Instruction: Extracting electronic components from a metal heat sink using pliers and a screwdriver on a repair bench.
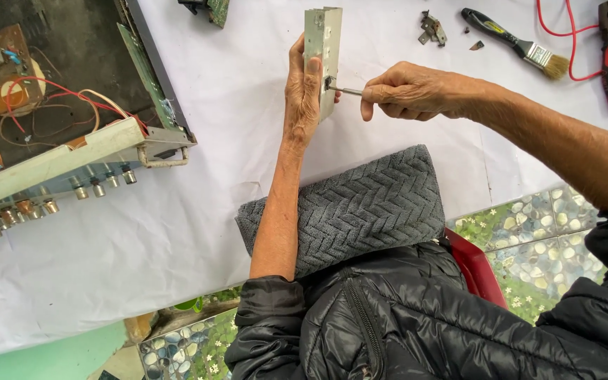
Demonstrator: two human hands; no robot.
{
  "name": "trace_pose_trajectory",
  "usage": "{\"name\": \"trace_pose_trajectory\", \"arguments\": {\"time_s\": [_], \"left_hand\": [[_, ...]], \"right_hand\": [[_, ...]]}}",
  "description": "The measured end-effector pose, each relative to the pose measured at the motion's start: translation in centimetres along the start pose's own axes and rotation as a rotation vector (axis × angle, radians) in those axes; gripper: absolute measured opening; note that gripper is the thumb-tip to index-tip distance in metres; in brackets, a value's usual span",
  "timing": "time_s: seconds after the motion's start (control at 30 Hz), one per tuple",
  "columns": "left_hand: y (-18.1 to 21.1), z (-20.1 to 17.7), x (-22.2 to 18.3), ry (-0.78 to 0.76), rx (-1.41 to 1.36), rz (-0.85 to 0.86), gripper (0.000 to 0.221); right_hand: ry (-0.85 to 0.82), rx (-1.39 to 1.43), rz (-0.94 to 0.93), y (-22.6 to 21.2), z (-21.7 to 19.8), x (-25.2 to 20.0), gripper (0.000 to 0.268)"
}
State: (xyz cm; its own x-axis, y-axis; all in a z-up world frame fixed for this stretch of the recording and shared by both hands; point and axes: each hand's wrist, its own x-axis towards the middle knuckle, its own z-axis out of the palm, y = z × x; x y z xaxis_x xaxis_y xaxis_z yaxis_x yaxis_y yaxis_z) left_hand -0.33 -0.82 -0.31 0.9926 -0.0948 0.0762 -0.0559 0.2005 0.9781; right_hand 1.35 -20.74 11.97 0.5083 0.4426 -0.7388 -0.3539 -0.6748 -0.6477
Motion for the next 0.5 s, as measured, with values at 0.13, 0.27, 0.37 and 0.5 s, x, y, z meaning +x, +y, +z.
{"name": "trace_pose_trajectory", "arguments": {"time_s": [0.13, 0.27, 0.37, 0.5], "left_hand": [[-0.4, 0.1, 0.3, 0.032, -0.076, -0.116, 0.069], [-0.2, 0.3, 0.4, 0.124, -0.086, -0.246, 0.105], [-0.3, 0.3, 0.3, 0.125, -0.087, -0.232, 0.107], [-0.2, 0.3, 0.3, 0.126, -0.047, -0.192, 0.093]], "right_hand": [[0.079, -0.163, -0.025, -0.2, 0.2, 0.2, 0.036], [0.130, -0.344, -0.080, 0.9, 0.1, 1.2, 0.043], [0.166, -0.483, -0.264, 2.4, 0.0, 2.2, 0.049], [0.235, -0.606, -0.349, 3.0, 0.1, 2.7, 0.047]]}}
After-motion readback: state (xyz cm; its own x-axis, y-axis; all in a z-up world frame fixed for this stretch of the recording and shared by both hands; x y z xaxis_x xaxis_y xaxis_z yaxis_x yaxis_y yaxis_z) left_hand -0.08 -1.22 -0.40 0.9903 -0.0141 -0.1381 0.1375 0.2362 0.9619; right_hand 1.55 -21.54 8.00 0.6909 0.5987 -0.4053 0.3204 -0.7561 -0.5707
